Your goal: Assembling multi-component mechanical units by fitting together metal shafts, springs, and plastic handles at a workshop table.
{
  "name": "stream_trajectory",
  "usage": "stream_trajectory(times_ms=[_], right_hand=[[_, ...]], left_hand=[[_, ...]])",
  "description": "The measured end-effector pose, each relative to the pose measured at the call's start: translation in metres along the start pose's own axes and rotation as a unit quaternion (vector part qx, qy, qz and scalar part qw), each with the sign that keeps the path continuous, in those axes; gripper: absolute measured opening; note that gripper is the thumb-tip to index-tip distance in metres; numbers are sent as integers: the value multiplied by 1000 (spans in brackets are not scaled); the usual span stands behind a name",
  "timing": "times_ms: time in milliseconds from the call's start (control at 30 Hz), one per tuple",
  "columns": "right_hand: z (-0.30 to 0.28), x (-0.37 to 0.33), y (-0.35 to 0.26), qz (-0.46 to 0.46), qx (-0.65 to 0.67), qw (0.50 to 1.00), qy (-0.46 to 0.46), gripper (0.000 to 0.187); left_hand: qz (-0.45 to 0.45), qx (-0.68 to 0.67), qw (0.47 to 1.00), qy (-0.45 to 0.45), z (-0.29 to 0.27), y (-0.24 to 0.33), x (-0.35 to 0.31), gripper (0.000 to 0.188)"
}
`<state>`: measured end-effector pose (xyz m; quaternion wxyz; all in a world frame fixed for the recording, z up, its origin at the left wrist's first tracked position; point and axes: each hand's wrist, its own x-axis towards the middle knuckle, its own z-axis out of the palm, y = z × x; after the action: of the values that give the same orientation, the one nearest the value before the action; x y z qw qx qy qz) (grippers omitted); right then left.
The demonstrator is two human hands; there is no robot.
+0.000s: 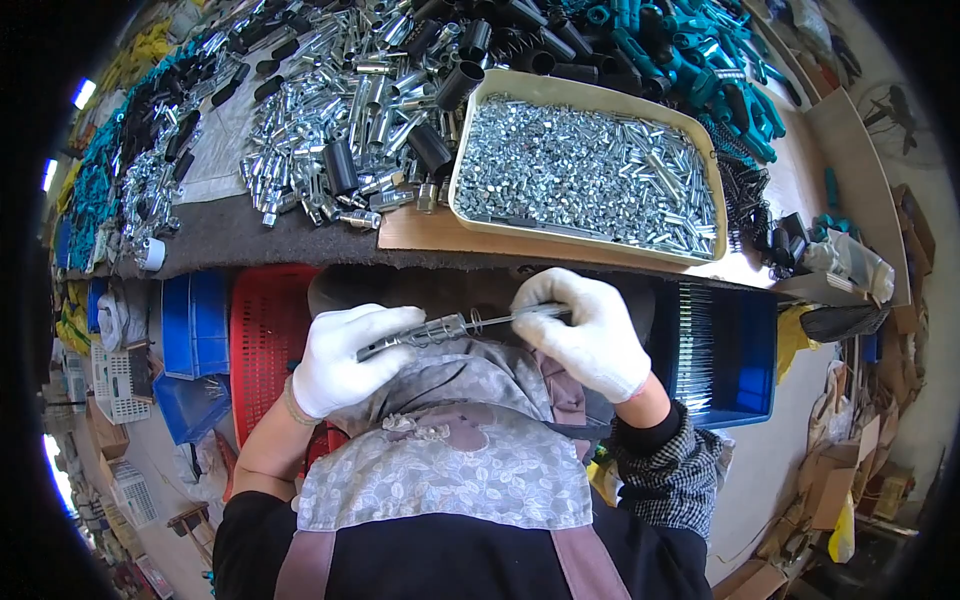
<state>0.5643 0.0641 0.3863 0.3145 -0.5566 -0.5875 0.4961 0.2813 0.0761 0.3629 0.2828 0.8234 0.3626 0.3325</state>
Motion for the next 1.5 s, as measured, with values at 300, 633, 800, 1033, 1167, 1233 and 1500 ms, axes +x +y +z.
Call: stream_trajectory(times_ms=[300, 633, 800, 1033, 1167, 1233, 1500], right_hand=[[30, 0, 15, -122, -53, 989, -62, 29], [22, 3, 21, -78, 133, 988, 15, 29], [30, -7, 27, -90, 47, 994, -27, 40], [49, -16, 34, -25, 144, 989, -31, 47], [40, -15, 31, 44, 220, 972, -66, 45], [33, -14, 28, 32, 221, 971, -85, 46], [-88, 37, -10, -166, -157, 964, 139, 25]], left_hand=[[13, -112, 993, -40, 9, -8, 1, 28], [-65, -95, 993, -21, 8, -4, 3, 27], [-74, -79, 994, 11, 12, -3, 8, 27], [-24, -43, 998, 26, 17, -7, 7, 28], [25, -7, 999, 21, 16, -8, 9, 28], [28, -20, 999, 16, 15, -9, 14, 27], [-16, -27, 999, 9, 11, -8, 11, 28]])
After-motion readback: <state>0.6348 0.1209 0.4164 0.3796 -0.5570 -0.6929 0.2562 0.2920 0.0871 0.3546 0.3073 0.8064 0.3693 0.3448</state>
